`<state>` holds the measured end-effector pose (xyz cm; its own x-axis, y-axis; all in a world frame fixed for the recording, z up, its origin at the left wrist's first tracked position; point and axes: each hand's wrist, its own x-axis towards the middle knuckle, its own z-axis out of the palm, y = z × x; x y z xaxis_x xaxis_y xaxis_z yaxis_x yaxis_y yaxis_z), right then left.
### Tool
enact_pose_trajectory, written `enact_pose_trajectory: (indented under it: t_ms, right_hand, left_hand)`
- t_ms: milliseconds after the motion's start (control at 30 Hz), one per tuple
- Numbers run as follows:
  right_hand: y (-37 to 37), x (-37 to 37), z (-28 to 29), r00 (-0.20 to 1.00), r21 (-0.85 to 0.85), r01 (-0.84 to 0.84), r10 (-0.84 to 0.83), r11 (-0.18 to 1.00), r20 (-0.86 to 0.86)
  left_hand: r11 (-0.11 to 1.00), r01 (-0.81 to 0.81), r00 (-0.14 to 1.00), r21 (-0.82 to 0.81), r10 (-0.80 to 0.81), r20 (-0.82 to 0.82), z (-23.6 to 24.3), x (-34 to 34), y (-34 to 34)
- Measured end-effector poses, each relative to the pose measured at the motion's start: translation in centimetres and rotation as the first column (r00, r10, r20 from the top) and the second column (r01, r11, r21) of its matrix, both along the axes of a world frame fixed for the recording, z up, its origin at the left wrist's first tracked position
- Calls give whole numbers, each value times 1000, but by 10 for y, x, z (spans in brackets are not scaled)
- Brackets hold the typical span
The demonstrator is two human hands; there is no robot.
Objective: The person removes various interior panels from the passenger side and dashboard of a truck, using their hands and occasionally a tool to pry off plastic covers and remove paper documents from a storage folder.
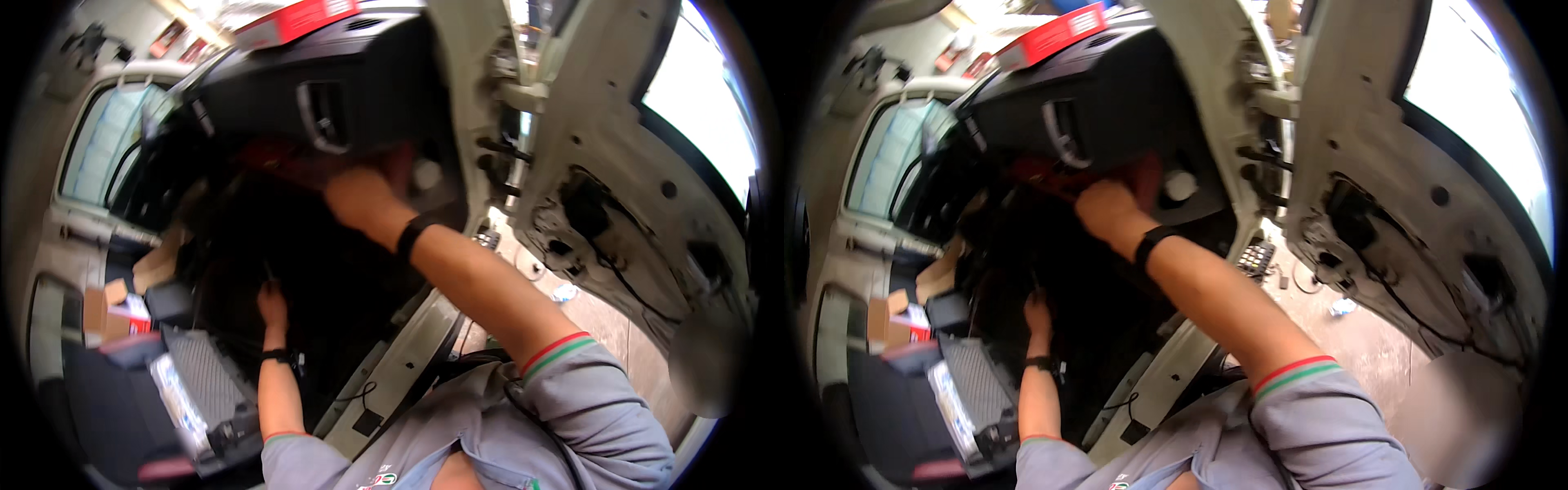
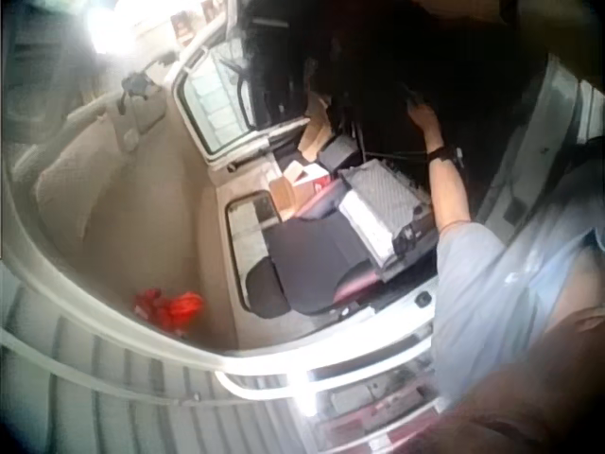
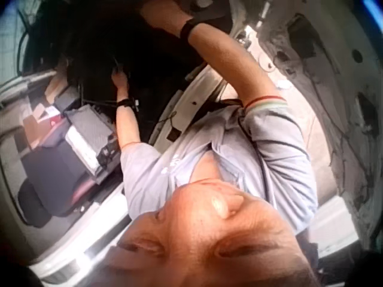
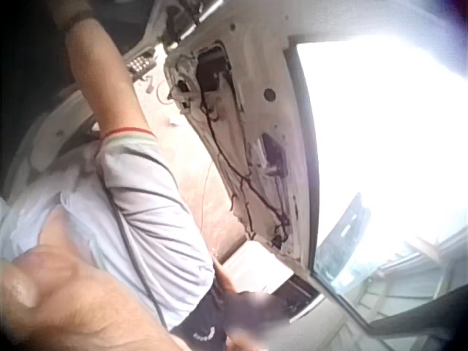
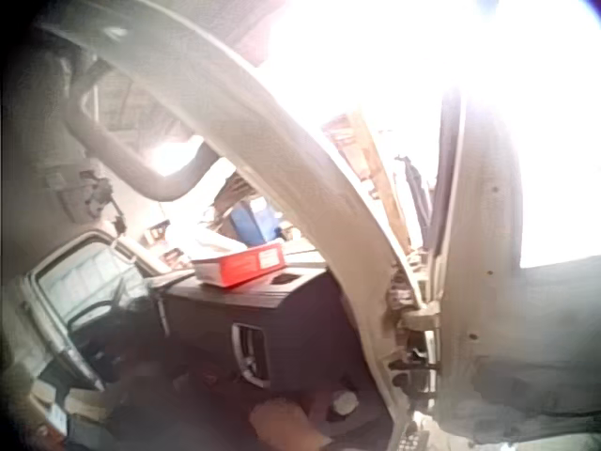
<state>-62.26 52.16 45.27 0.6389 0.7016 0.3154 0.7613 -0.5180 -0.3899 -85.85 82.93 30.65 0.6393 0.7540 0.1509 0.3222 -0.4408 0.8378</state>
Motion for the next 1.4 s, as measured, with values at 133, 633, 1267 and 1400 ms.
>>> enact_pose_trajectory:
  t_ms: [133, 633, 1267, 1400]
  right_hand:
    - [-14, -3, 10, 999, -116, -13, 18, 993, 38]
    - [-11, -5, 1, 943, -131, 83, -35, 988, 330]
    - [2, 2, -19, 959, -68, 24, -4, 997, 285]
    - [7, 0, -22, 957, -140, 34, 8, 990, 292]
  left_hand:
    - [969, 13, 1000, -247, -14, -5, 37, 20, -51]
    - [981, -30, 999, -192, 24, -36, 35, 21, -57]
    - [991, 119, 992, -62, -121, -42, 26, 21, -40]
    - [979, 82, 995, -186, -69, 75, 20, 21, -38]
